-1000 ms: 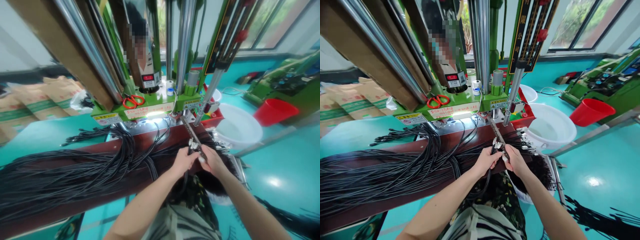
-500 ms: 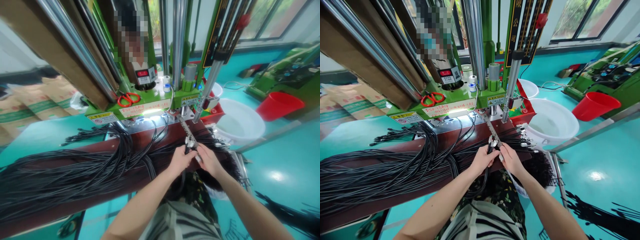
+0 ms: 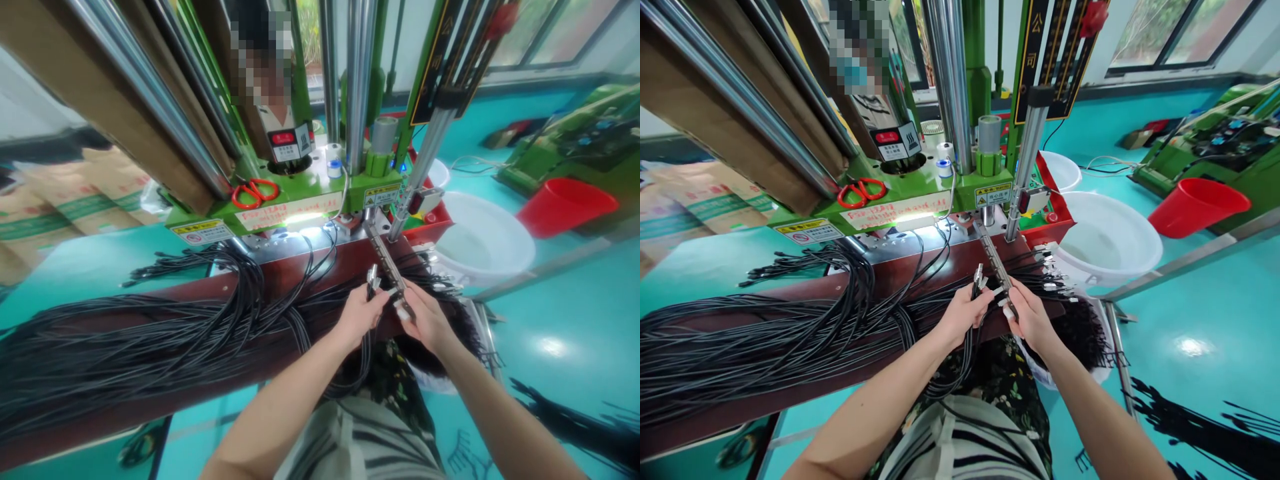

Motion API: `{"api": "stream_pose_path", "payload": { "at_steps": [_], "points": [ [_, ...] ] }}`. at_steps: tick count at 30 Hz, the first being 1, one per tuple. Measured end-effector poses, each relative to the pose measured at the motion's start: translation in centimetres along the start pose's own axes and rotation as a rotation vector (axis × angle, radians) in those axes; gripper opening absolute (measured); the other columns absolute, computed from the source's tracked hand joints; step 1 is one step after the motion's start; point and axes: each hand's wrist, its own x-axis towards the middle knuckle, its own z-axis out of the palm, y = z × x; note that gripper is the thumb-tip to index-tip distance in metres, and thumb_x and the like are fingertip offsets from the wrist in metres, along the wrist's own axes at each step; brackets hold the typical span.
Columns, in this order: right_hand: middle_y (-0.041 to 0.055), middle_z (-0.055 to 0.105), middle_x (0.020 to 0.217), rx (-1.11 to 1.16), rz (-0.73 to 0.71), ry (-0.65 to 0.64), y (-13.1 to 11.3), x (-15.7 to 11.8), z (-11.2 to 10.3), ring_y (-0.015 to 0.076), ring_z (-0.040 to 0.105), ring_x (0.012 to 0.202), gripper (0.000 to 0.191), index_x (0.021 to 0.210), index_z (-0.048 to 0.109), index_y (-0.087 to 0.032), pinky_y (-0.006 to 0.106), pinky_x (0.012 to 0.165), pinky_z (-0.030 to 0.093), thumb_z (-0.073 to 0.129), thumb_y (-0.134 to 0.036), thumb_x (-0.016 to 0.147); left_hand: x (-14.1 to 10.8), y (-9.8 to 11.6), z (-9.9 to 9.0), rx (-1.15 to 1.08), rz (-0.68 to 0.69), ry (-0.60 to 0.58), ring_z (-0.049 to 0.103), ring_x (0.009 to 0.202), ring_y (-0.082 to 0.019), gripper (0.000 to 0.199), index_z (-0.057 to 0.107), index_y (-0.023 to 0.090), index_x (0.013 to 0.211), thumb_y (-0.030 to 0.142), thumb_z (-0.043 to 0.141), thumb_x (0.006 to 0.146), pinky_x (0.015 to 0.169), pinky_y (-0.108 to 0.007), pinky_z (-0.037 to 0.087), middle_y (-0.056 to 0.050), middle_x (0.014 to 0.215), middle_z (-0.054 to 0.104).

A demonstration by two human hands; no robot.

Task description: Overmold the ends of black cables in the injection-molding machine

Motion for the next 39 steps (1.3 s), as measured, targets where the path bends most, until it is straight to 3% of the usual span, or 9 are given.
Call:
{"api": "stream_pose_path", "payload": {
  "at_steps": [4,9,14,18,21,26,32,39],
  "points": [
    [-0.006,0.043,0.05,-0.071,0.043,-0.002,-0.2,0.0,-0.1,0.0044,0.028,0.033,0.053,0.125,0.047,-0.019,0.015,0.028,0.019,0.053,-0.047,0.081,0.1,-0.4,-0.1,-0.001,-0.019,0.037,0.029,0.033,-0.003,0.032,0.041,0.018,0.068,0.041,0.062,0.068,0.034,-0.016,0.023,0.01,0.041,0.036],
    [-0.0023,0.047,0.056,-0.256,0.021,-0.026,-1.1,-0.6,0.6,0.008,0.039,0.043,0.058,0.123,0.05,-0.017,0.016,0.032,0.028,0.055,-0.052,0.078,0.1,-1.3,-0.6,0.06,0.07,0.072,0.029,0.035,-0.003,0.031,0.042,0.018,0.067,0.042,0.061,0.07,0.037,-0.016,0.024,0.009,0.043,0.036],
    [-0.0045,0.045,0.055,-0.122,0.081,0.03,-1.1,-0.5,0.8,0.0052,0.031,0.037,0.054,0.123,0.049,-0.02,0.015,0.029,0.022,0.057,-0.047,0.077,0.1,-1.0,-0.9,0.089,0.192,0.142,0.04,0.045,-0.005,0.032,0.048,0.016,0.074,0.047,0.048,0.08,0.043,-0.017,0.032,0.004,0.055,0.045],
    [-0.005,0.045,0.055,-0.066,0.072,-0.012,-0.8,0.0,0.1,0.0047,0.031,0.036,0.053,0.126,0.047,-0.023,0.014,0.029,0.02,0.057,-0.045,0.079,0.0,-0.6,-1.0,-0.04,0.226,0.194,0.032,0.043,-0.004,0.033,0.045,0.018,0.08,0.051,0.043,0.082,0.04,-0.016,0.026,0.007,0.054,0.036],
    [-0.0047,0.045,0.055,-0.078,0.084,-0.046,-0.7,0.0,-0.3,0.0042,0.031,0.036,0.051,0.127,0.046,-0.023,0.014,0.03,0.019,0.055,-0.044,0.081,0.0,-0.6,-1.1,-0.061,0.145,0.134,0.026,0.04,-0.004,0.034,0.042,0.018,0.076,0.052,0.046,0.08,0.039,-0.016,0.021,0.009,0.049,0.031],
    [-0.006,0.042,0.048,-0.175,0.076,-0.148,-1.3,-0.2,-0.5,0.0039,0.028,0.031,0.059,0.132,0.04,-0.016,0.015,0.028,0.017,0.052,-0.047,0.082,0.1,0.3,-1.5,0.11,0.032,-0.063,0.032,0.043,-0.004,0.035,0.049,0.013,0.057,0.044,0.061,0.07,0.044,-0.018,0.024,0.006,0.046,0.038],
    [-0.0061,0.042,0.048,-0.197,0.11,-0.258,-1.9,0.1,-1.0,0.0042,0.029,0.031,0.061,0.132,0.04,-0.014,0.016,0.029,0.017,0.052,-0.047,0.082,-0.2,0.7,-1.6,0.086,-0.032,-0.045,0.031,0.042,-0.005,0.035,0.053,0.013,0.056,0.045,0.062,0.066,0.046,-0.02,0.022,0.005,0.044,0.038],
    [-0.0052,0.044,0.048,-0.216,0.111,-0.269,-1.9,0.0,-1.2,0.0046,0.028,0.031,0.062,0.131,0.041,-0.012,0.016,0.029,0.017,0.053,-0.047,0.082,-0.2,0.5,-1.7,0.091,-0.008,-0.052,0.03,0.042,-0.005,0.034,0.05,0.014,0.053,0.044,0.06,0.067,0.046,-0.02,0.022,0.005,0.043,0.037]
  ]
}}
